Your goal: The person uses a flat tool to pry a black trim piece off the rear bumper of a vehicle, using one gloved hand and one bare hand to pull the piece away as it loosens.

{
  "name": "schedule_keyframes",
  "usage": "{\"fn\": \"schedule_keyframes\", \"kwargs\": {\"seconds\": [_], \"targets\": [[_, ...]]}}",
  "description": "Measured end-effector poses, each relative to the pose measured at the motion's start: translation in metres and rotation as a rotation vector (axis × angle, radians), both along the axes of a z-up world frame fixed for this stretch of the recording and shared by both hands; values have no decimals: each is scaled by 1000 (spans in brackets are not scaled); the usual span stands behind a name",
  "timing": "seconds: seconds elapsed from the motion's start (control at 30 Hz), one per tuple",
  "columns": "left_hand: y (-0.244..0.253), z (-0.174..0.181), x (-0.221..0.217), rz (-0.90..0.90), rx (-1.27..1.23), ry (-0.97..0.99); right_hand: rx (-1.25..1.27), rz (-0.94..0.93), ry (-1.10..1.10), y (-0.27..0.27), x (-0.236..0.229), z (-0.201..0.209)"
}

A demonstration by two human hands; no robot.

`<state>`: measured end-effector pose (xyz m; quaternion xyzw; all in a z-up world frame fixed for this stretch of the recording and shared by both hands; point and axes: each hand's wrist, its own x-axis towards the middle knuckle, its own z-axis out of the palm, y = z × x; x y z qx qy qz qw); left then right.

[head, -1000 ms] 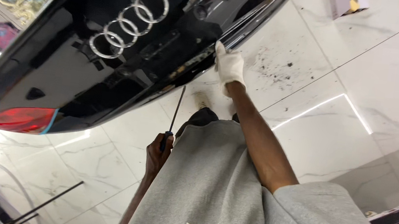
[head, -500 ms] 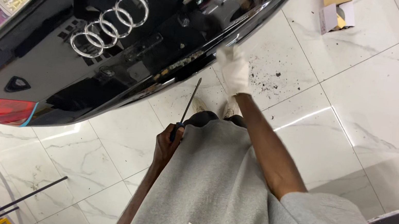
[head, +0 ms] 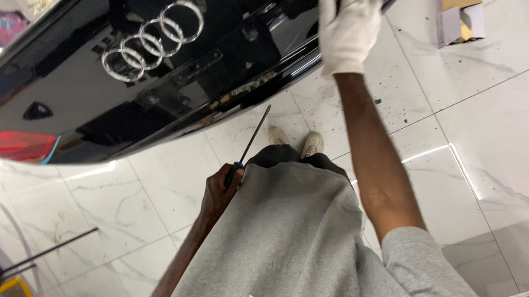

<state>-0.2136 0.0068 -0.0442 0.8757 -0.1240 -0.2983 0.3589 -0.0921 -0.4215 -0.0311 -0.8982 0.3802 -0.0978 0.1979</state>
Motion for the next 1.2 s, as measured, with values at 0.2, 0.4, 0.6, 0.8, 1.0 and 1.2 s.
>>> {"fn": "schedule_keyframes", "kwargs": {"seconds": [0.2, 0.4, 0.6, 0.8, 1.0, 1.2], "targets": [[1, 2, -12, 64, 16, -60, -254, 543, -199, -8, 4, 17], [4, 3, -32, 86, -24, 22, -476, 796, -123, -16, 18, 20], [18, -18, -60, 207, -56, -16, -233, 508, -142, 8, 34, -21], [33, -11, -77, 347, -33, -14, -86, 164, -70, 22, 37, -19], [49, -10, -81, 361, -100, -24, -16, 158, 442, 71, 37, 78], [74, -10, -79, 415, -120, 67, -126, 33, 407, 65, 45, 37]]}}
